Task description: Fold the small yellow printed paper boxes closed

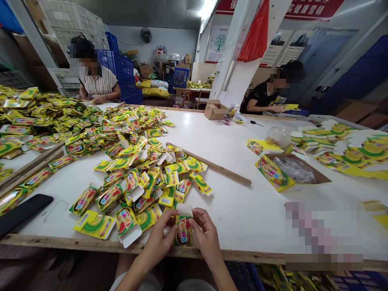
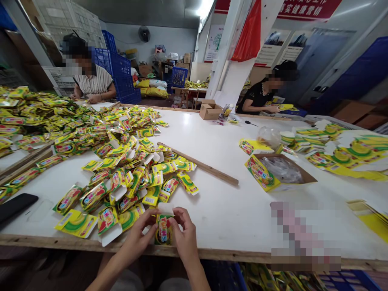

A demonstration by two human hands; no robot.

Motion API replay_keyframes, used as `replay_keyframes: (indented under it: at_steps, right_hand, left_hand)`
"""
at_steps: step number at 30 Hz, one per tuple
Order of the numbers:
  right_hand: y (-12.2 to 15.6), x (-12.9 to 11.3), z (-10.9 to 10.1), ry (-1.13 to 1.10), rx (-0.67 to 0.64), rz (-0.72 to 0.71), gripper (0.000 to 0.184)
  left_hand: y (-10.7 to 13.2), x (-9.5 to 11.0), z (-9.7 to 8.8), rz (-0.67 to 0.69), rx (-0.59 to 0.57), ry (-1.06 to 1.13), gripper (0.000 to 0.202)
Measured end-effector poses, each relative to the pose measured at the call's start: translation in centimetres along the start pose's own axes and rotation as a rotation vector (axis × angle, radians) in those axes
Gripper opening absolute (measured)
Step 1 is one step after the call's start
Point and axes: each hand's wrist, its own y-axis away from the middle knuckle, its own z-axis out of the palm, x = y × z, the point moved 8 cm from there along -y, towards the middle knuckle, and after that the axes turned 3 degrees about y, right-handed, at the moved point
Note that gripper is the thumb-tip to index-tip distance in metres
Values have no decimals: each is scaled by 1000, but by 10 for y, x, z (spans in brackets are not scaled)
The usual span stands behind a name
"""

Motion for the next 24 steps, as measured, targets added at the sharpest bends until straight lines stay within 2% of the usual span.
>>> replay_keyframes:
  at_steps: [4,8,10,14,16,20,24]
  right_hand:
    - [-5,-10,8,102,-76,-42,22]
    - [-7,-15,3,65,40,-96,18]
    - [-6,-14,2,49,55,-101,19]
    - [-1,-23,8,127,-52,-197,13]
    - [1,-27,8,154,-61,-225,12]
    - [2,-30,7,169,-38,-193,14]
    - [-5,-30,7,173,-40,-96,19]
  left_hand:
    - [-8,9,-2,43,45,-99,17]
    - [-11,13,-1,59,93,-30,16]
    - [-10,15,-1,69,107,0,18]
    - [-9,26,1,145,75,-101,11]
    - [-10,30,1,157,83,-112,10]
    - [-11,32,0,147,124,-84,11]
    - [-14,30,0,84,131,-69,13]
